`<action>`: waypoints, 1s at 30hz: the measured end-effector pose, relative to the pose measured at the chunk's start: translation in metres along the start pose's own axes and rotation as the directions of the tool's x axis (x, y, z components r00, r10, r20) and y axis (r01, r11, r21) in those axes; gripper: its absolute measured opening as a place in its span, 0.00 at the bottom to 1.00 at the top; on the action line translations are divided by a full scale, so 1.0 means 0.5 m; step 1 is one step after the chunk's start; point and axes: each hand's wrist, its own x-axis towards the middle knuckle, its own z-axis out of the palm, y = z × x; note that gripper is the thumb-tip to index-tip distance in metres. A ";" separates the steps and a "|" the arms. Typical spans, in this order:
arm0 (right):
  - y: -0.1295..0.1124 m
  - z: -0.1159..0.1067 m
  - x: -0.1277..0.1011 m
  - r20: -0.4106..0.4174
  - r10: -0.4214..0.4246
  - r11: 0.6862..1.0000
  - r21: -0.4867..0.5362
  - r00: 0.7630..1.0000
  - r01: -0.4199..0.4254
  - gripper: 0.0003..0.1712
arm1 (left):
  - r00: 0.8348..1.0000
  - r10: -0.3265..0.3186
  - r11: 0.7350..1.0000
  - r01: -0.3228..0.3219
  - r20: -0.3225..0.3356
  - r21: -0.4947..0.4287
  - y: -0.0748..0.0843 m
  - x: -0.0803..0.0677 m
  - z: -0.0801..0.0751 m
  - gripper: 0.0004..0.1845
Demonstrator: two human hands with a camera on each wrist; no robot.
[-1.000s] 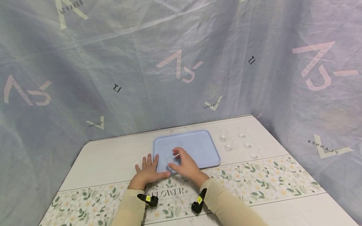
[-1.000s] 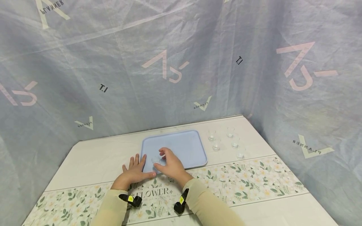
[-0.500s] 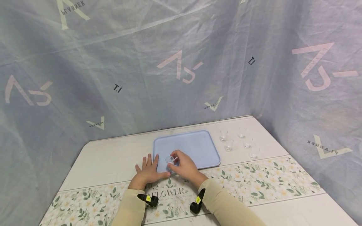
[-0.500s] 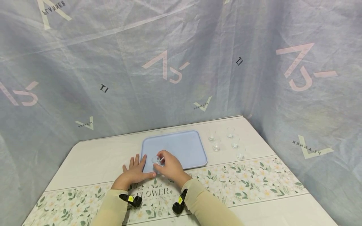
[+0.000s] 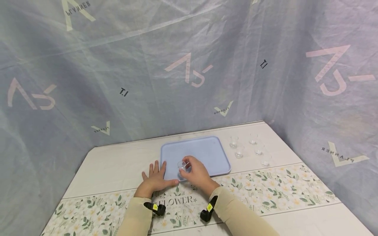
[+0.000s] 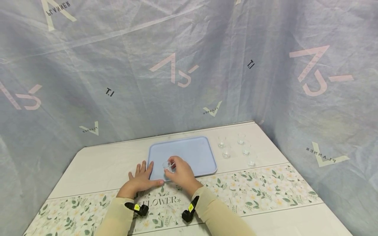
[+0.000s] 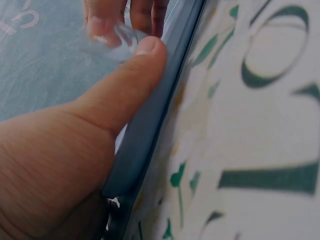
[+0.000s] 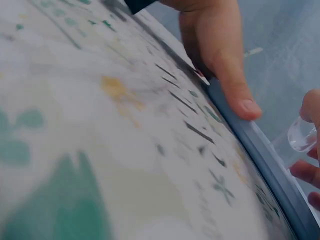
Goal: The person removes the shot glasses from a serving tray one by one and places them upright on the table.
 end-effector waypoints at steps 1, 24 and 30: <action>0.003 -0.003 -0.001 -0.018 -0.002 1.000 0.003 1.000 0.002 0.22 | 1.000 0.004 1.000 -0.004 -0.003 -0.008 -0.001 -0.001 0.000 0.67; 0.114 -0.151 -0.051 -0.316 -0.046 0.998 -0.064 0.948 0.027 0.20 | 1.000 -0.003 1.000 0.003 0.017 -0.028 -0.003 -0.001 0.002 0.69; 0.137 -0.199 -0.080 -0.339 0.018 0.995 -0.085 0.941 -0.049 0.21 | 1.000 0.005 1.000 -0.005 0.012 -0.031 -0.003 -0.002 0.002 0.69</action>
